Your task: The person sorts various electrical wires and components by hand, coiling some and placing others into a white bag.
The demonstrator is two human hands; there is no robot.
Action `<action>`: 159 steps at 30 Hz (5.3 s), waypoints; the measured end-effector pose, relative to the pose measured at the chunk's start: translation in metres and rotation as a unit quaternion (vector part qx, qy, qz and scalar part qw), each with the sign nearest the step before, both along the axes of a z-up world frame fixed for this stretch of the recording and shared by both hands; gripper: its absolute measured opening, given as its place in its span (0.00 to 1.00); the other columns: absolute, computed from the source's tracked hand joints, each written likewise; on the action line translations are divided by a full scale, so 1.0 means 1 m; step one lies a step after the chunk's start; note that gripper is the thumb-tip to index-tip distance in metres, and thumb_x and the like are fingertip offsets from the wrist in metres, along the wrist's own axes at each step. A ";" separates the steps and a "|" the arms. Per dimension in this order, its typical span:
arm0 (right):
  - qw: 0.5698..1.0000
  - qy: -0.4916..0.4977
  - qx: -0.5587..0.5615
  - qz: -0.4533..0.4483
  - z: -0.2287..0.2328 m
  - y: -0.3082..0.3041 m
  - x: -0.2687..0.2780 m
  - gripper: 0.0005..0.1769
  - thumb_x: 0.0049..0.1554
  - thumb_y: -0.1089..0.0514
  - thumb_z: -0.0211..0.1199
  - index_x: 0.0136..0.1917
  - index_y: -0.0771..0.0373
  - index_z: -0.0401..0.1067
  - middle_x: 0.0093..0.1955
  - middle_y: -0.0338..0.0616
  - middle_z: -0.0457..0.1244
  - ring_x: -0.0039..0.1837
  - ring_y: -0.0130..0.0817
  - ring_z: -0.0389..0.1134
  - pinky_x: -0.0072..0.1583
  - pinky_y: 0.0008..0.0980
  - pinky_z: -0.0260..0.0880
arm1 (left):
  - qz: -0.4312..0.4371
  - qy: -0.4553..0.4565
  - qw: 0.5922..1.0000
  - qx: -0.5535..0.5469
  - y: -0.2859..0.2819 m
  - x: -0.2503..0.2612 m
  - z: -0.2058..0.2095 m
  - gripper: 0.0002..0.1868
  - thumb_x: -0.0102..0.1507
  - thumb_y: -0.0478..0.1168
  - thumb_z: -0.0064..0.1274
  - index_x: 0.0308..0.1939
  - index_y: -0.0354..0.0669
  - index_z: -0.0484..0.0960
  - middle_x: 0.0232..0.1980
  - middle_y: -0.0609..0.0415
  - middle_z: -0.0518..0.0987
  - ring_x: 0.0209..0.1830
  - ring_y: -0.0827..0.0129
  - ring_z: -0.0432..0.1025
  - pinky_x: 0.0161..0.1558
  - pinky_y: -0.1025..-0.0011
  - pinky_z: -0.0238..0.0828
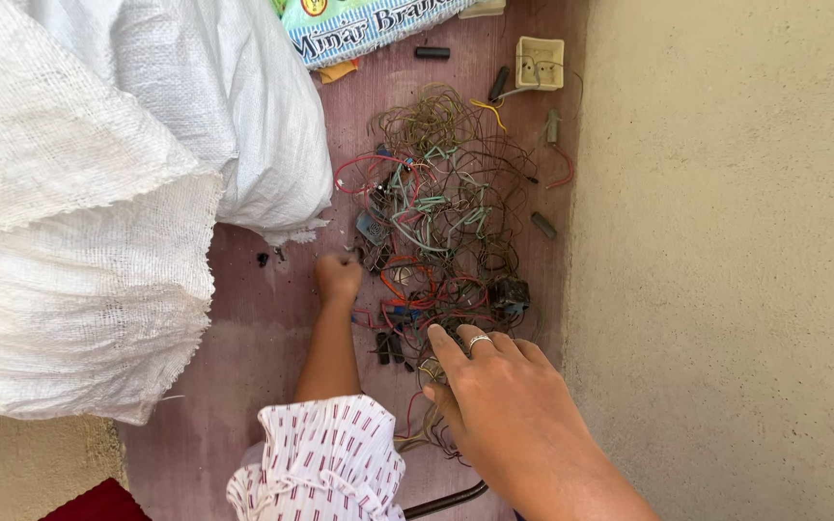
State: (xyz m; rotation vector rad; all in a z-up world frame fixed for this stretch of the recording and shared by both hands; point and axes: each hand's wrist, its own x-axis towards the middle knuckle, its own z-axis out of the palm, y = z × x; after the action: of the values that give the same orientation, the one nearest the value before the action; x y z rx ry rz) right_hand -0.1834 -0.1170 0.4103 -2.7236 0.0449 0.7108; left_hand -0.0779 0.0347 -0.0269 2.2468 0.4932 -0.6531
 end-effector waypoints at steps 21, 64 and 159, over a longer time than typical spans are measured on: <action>0.999 -0.018 0.013 0.041 -0.038 0.003 -0.035 0.38 0.55 0.45 0.64 0.71 0.68 0.65 0.64 0.65 0.64 0.64 0.57 0.66 0.63 0.51 0.63 | -0.257 0.023 0.963 0.080 -0.026 0.001 0.060 0.34 0.53 0.38 0.71 0.58 0.41 0.69 0.65 0.41 0.70 0.62 0.43 0.71 0.59 0.52 0.71; 0.928 -0.193 0.319 0.023 0.047 0.015 -0.025 0.23 0.46 0.65 0.74 0.57 0.62 0.79 0.47 0.44 0.74 0.48 0.29 0.75 0.53 0.32 0.75 | -0.078 0.013 0.877 -0.474 0.044 -0.129 0.426 0.36 0.65 0.67 0.38 0.64 0.45 0.73 0.53 0.51 0.75 0.55 0.63 0.76 0.60 0.58 0.68; 0.989 0.016 0.039 -0.139 0.030 -0.080 0.011 0.28 0.60 0.47 0.59 0.71 0.56 0.66 0.63 0.56 0.66 0.67 0.54 0.65 0.65 0.51 0.65 | -0.150 -0.003 0.959 -0.241 -0.046 -0.124 0.134 0.14 0.65 0.27 0.45 0.47 0.38 0.86 0.46 0.51 0.87 0.45 0.68 0.82 0.50 0.69 0.79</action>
State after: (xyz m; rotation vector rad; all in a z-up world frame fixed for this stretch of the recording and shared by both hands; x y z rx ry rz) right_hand -0.1723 -0.1973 0.4407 -2.5608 0.3878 0.6579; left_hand -0.2019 -0.0113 0.1068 1.8659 -0.0229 -0.8182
